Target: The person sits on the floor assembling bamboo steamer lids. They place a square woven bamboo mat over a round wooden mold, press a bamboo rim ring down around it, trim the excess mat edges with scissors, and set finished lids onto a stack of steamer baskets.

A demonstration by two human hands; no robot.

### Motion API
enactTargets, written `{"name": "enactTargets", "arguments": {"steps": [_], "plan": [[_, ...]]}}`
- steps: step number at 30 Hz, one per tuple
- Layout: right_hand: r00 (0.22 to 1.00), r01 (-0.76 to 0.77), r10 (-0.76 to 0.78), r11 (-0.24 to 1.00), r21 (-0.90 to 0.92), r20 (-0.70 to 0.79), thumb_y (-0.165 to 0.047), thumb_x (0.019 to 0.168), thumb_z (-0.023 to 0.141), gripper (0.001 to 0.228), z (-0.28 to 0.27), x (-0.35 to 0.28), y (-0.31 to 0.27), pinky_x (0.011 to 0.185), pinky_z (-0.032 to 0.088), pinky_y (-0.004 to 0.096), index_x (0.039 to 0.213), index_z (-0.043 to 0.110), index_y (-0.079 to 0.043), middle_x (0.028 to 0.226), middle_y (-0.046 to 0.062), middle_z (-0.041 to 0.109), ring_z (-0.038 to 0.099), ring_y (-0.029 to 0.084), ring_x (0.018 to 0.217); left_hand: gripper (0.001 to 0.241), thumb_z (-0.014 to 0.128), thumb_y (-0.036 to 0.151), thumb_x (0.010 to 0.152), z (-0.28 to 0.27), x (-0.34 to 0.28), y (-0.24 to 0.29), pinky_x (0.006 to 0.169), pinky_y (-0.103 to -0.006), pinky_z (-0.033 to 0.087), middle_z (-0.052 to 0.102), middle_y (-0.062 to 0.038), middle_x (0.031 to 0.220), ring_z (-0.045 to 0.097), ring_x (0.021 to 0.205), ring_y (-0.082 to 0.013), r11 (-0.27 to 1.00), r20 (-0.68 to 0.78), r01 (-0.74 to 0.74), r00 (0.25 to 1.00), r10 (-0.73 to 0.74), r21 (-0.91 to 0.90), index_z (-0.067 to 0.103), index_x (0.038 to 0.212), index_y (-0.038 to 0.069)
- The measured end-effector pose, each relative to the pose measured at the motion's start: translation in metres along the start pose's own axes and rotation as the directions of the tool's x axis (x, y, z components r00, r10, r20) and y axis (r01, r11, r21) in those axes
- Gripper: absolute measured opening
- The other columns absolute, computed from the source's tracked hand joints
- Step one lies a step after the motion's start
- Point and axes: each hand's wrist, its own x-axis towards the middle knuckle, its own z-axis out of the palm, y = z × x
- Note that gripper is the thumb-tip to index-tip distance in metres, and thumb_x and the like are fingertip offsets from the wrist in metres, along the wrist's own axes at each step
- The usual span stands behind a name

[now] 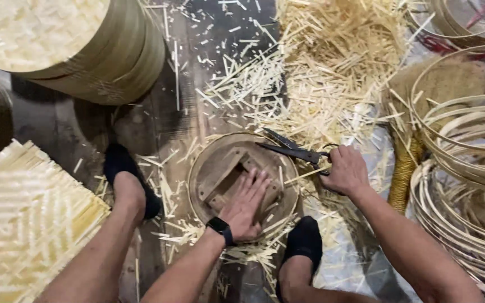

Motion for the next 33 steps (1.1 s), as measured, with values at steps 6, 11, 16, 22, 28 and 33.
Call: {"name": "enactTargets", "arguments": {"steps": [6, 11, 16, 22, 28, 33], "plan": [[0.964, 0.030, 0.037, 0.969, -0.243, 0.263, -0.064, 0.084, 0.070, 0.059, -0.013, 0.021, -0.017, 0.071, 0.051, 0.037, 0.089, 0.064, -0.006, 0.084, 0.008, 0.060, 0.059, 0.023, 0.081, 0.120, 0.083, 0.018, 0.060, -0.006, -0.005, 0.004, 0.128, -0.0497, 0.011, 0.012, -0.022, 0.168, 0.002, 0.157, -0.0412, 0.987, -0.034, -0.031, 0.999, 0.026, -0.157, 0.017, 0.157, 0.000], [0.921, 0.010, 0.078, 0.975, -0.222, 0.382, -0.069, 0.086, 0.062, 0.058, -0.008, 0.016, 0.007, 0.067, 0.045, 0.033, 0.088, 0.065, -0.011, 0.079, 0.003, 0.054, 0.051, 0.018, 0.076, 0.105, 0.077, 0.004, 0.058, -0.019, -0.010, 0.001, 0.129, -0.0449, 0.016, 0.016, -0.012, 0.170, 0.007, 0.158, -0.0330, 0.985, 0.105, 0.034, 0.994, -0.016, -0.170, 0.030, 0.152, 0.005], [0.971, 0.150, -0.078, 0.936, -0.320, 0.227, -0.085, 0.073, 0.067, 0.076, 0.008, 0.035, -0.010, 0.066, 0.044, 0.032, 0.083, 0.065, -0.009, 0.075, 0.003, 0.052, 0.049, 0.016, 0.072, 0.087, 0.076, 0.002, 0.063, -0.009, -0.009, -0.002, 0.130, -0.0455, 0.020, 0.022, -0.006, 0.170, 0.014, 0.159, -0.0320, 0.976, -0.001, 0.044, 0.999, -0.046, -0.215, 0.042, 0.144, 0.010], [0.930, 0.087, -0.011, 0.978, -0.190, 0.368, -0.058, 0.081, 0.071, 0.048, 0.003, 0.046, -0.001, 0.059, 0.048, 0.032, 0.096, 0.065, -0.012, 0.074, 0.001, 0.052, 0.052, 0.016, 0.071, 0.090, 0.078, 0.005, 0.065, -0.027, -0.005, 0.005, 0.123, -0.0451, 0.019, 0.018, -0.005, 0.171, 0.012, 0.158, -0.0310, 0.961, 0.102, 0.128, 0.989, -0.106, -0.247, 0.040, 0.147, 0.014], [0.737, -0.509, 0.543, 0.838, -0.199, 0.401, -0.063, 0.092, 0.067, 0.056, -0.009, 0.022, 0.026, 0.066, 0.052, 0.036, 0.100, 0.070, -0.008, 0.088, 0.006, 0.057, 0.056, 0.018, 0.075, 0.031, 0.065, 0.029, 0.099, -0.046, 0.041, -0.034, 0.090, -0.0403, 0.058, 0.057, -0.009, 0.133, 0.066, 0.106, -0.0235, 0.914, 0.084, 0.318, 0.948, -0.306, -0.253, 0.060, 0.129, 0.022], [0.910, -0.413, 0.405, 0.875, 0.253, 0.087, -0.029, 0.074, 0.081, 0.059, 0.018, -0.027, 0.027, 0.089, 0.054, 0.042, 0.122, 0.064, 0.000, 0.111, 0.017, 0.060, 0.060, 0.028, 0.100, 0.021, 0.068, 0.031, 0.098, -0.048, 0.121, -0.099, 0.081, -0.0441, 0.056, 0.077, -0.010, 0.098, 0.068, 0.089, -0.0235, 0.958, -0.343, 0.205, 0.901, -0.265, -0.201, 0.079, 0.102, 0.014]]}}
